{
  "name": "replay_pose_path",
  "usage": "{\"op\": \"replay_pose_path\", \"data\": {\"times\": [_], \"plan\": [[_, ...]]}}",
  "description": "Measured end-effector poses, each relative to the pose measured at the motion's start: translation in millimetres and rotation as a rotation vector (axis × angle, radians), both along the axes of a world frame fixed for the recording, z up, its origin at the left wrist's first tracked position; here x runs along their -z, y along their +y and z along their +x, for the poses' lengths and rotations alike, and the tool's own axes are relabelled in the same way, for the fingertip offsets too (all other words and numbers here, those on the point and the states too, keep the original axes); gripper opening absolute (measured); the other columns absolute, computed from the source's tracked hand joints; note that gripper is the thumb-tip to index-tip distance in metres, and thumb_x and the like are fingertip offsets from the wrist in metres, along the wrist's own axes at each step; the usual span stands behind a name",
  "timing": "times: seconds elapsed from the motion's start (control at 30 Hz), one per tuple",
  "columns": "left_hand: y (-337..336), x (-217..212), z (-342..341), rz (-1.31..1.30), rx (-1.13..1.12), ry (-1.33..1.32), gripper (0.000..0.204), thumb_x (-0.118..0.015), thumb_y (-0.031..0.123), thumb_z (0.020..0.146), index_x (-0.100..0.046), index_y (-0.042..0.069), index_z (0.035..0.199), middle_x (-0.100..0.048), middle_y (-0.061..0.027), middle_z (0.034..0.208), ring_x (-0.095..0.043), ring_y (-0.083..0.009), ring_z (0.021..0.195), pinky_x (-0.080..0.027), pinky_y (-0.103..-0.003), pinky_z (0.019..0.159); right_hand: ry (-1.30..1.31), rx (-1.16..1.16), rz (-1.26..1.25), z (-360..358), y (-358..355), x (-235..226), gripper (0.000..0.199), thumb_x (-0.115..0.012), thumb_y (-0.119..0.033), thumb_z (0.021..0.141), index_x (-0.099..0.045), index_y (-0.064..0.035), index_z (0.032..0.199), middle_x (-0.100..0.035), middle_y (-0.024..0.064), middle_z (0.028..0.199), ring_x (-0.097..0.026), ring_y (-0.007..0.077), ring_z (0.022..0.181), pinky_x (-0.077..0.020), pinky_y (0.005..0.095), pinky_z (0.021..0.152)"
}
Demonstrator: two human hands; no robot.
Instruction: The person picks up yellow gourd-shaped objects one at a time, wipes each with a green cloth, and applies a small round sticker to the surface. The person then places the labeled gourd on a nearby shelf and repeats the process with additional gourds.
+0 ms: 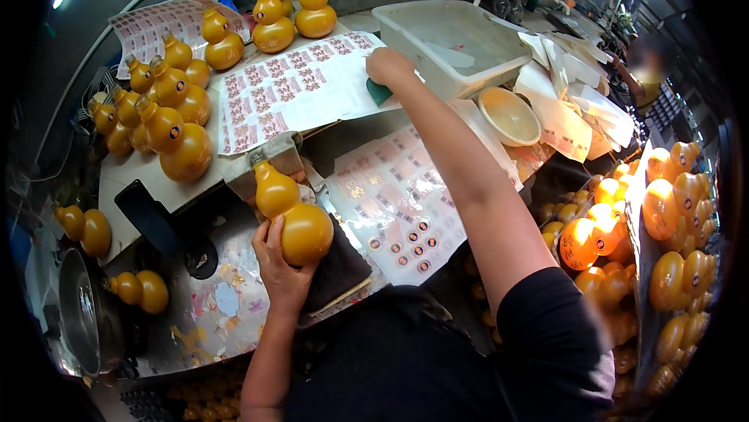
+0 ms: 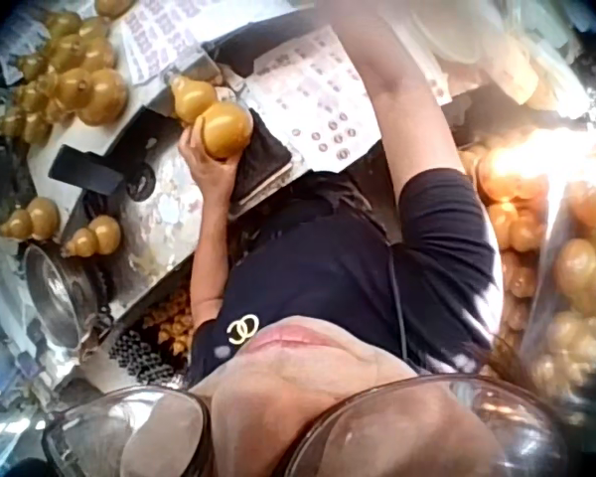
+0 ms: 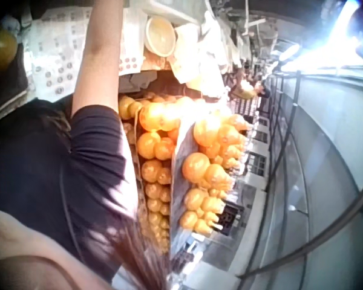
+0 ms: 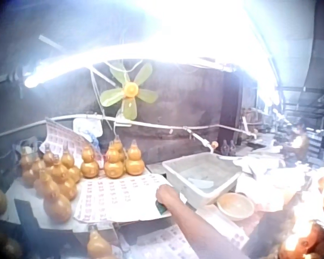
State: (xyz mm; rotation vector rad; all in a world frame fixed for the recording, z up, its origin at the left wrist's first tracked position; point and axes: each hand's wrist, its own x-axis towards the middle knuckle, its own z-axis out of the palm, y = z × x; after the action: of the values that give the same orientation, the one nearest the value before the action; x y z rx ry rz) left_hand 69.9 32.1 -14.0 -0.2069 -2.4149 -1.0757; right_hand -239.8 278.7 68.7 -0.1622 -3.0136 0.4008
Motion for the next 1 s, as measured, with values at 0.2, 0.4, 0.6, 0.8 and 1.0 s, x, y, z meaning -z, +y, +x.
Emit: {"op": "replay_pose_path", "data": {"times": [0.2, 0.4, 0.6, 0.8, 1.0], "plan": [[-1, -1, 1, 0.0, 0.0, -0.016, 0.088, -0.085, 0.008, 0.062, -0.038, 0.014, 0.136, -0.041, -0.0157, 0.13, -0.045, -0.0364, 0.12, -0.039, -0.042, 0.101, -0.062, -0.321, 0.05, 26, -30, -5, 0.033, -0.049, -0.029, 0.09, -0.07, -0.01, 0.105, -0.065, 0.0123, 0.115, -0.063, 0.0303, 0.105, -0.0505, 0.0378, 0.086], [0, 0, 2, 0.018, 0.007, -0.014, 0.087, -0.083, 0.007, 0.063, -0.038, 0.014, 0.137, -0.041, -0.0156, 0.131, -0.045, -0.0361, 0.121, -0.039, -0.042, 0.101, 0.303, -0.612, -0.259, 114, 24, 28, 0.03, -0.059, -0.036, 0.088, -0.072, -0.0138, 0.104, -0.062, 0.0113, 0.121, -0.062, 0.0281, 0.102, -0.0496, 0.0338, 0.086], [1, -1, 0, 0.025, 0.027, -0.009, 0.087, -0.082, 0.008, 0.064, -0.037, 0.012, 0.138, -0.041, -0.0156, 0.132, -0.043, -0.0359, 0.123, -0.036, -0.042, 0.103, 0.017, 0.035, -1.468, 137, 11, 84, 0.049, -0.074, -0.041, 0.08, -0.059, -0.0003, 0.105, -0.06, 0.0067, 0.09, -0.056, 0.0144, 0.083, -0.0432, 0.0277, 0.072], [-6, -3, 4, 0.006, 0.065, -0.016, 0.092, -0.079, 0.006, 0.067, -0.03, 0.011, 0.144, -0.038, -0.0171, 0.138, -0.039, -0.0368, 0.127, -0.033, -0.043, 0.106, 0.067, 0.08, -1.725, 114, -18, 86, 0.027, -0.072, -0.028, 0.081, -0.061, -0.0046, 0.089, -0.064, 0.006, 0.08, -0.058, 0.0138, 0.076, -0.0455, 0.0274, 0.069], [-12, 5, 9, 0.199, 0.032, -0.141, 0.098, -0.08, 0.014, 0.072, -0.019, 0.009, 0.149, -0.042, -0.0171, 0.138, -0.044, -0.0312, 0.127, -0.034, -0.038, 0.107, 0.052, -0.228, -1.271, 165, -6, 48, 0.012, -0.068, -0.014, 0.085, -0.061, -0.0049, 0.087, -0.065, 0.0041, 0.073, -0.06, 0.009, 0.065, -0.0449, 0.0209, 0.06]]}}
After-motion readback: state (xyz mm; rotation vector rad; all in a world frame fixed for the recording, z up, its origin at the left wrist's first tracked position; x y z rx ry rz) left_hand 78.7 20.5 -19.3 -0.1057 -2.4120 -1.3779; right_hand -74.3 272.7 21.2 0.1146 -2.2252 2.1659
